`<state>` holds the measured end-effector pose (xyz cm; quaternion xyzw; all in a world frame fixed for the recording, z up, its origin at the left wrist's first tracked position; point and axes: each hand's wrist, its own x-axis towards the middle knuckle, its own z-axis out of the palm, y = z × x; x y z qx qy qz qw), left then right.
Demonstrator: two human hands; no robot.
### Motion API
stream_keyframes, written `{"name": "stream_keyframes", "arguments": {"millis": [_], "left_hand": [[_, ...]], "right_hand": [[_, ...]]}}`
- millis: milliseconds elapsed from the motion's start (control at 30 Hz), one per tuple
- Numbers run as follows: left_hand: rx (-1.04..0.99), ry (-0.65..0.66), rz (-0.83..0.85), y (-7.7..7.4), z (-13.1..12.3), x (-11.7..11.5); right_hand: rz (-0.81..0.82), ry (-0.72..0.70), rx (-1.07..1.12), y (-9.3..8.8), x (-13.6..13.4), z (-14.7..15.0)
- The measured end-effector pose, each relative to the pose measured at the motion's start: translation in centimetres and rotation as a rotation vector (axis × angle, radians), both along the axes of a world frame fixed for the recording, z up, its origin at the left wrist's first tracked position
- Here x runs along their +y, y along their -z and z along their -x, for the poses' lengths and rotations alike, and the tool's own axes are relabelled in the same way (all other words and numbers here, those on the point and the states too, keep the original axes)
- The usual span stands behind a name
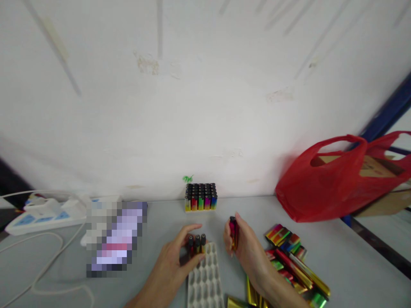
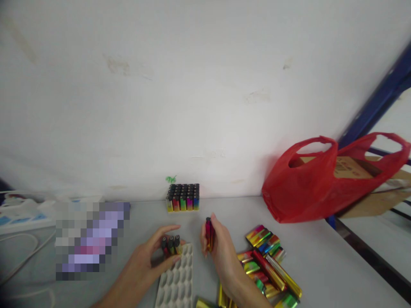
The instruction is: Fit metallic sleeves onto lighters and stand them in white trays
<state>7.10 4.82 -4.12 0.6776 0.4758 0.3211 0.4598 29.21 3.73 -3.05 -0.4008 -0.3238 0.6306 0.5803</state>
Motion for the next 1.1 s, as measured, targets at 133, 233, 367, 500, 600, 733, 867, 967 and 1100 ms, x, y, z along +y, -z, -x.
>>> {"name": "stream_keyframes", "arguments": {"millis": [133, 233, 367, 500, 600, 733, 867, 967, 1100], "left_hand": [[0.006, 0.012, 0.005, -0.2, 0.0, 0.0], [0.003, 0.018, 0.007, -0.4, 0.0, 0.0], [0.019, 0.013, 0.0, -0.3, 0.0, 0.1], [0.029, 0.007, -0.009, -0.1, 0.1, 0.1], [0.027, 0.015, -0.005, 0.0, 0.1, 0.1], [-0.005, 0.028, -0.016, 0.3, 0.2, 0.2], [0.01, 0.023, -0.054, 0.6, 0.3, 0.3], [0.024, 0.023, -0.038, 0.6, 0.3, 0.3], [0.048, 0.019, -0.027, 0.4, 0.3, 0.1]], "right_hand": [[-0.022, -0.001, 0.04, 0.2, -0.1, 0.0], [-0.042, -0.031, 0.01, -0.1, -0.3, 0.1], [-0.053, -0.058, -0.067, -1.1, -0.9, 0.2], [-0.012, -0.097, -0.131, -1.6, -1.4, 0.0], [0.004, -0.149, -0.14, -1.6, -1.5, 0.0], [0.005, -0.159, -0.124, -1.7, -1.4, 0.2], [-0.014, -0.146, -0.11, -1.5, -1.2, 0.3], [-0.021, -0.121, -0.121, -1.3, -0.9, 0.2], [0.003, -0.141, -0.054, -1.3, -0.8, 0.0]]}}
